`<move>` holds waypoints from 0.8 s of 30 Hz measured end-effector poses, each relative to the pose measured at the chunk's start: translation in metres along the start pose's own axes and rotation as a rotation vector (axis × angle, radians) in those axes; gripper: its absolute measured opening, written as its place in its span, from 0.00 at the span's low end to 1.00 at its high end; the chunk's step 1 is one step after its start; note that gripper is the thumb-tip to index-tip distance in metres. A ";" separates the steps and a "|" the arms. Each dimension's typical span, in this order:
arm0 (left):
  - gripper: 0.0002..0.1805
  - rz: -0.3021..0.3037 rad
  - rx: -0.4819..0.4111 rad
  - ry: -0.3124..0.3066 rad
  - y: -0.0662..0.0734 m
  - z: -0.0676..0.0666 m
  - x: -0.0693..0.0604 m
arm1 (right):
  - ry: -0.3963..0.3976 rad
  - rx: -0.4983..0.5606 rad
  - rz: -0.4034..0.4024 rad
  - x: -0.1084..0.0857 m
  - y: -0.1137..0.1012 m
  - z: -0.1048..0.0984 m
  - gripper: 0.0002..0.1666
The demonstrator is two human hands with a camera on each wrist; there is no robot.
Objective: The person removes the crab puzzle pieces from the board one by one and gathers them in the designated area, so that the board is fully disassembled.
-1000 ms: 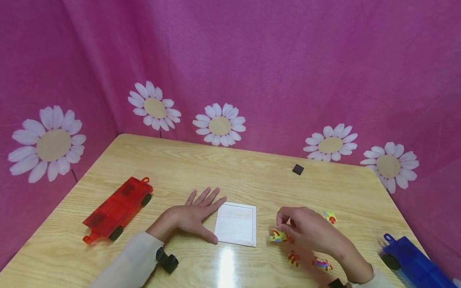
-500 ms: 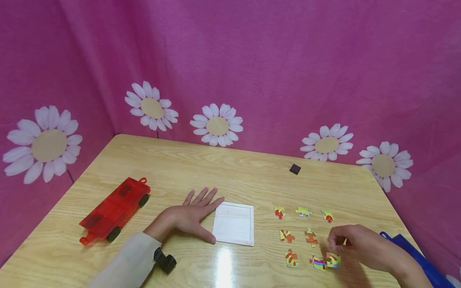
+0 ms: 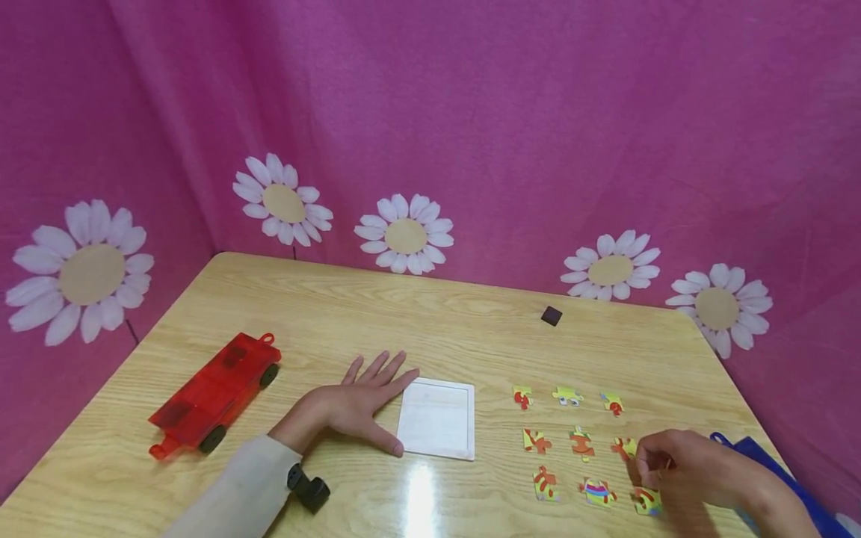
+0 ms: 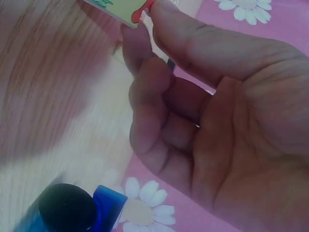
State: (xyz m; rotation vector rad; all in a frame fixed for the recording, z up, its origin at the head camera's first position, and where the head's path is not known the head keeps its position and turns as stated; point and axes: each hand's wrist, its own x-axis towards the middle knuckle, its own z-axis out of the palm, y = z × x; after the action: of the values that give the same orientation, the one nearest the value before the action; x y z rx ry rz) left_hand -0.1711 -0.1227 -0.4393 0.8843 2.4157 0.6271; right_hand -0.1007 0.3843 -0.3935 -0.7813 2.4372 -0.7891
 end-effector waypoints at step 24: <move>0.66 0.017 -0.100 0.095 -0.008 0.001 -0.009 | 0.371 -0.284 0.089 0.078 -0.092 0.010 0.13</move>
State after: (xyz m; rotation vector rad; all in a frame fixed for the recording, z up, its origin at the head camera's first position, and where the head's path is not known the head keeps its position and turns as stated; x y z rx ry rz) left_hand -0.1682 -0.1343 -0.4418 0.8528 2.4384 0.8056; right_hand -0.1182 0.2689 -0.3609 -0.6656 2.9416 -0.6031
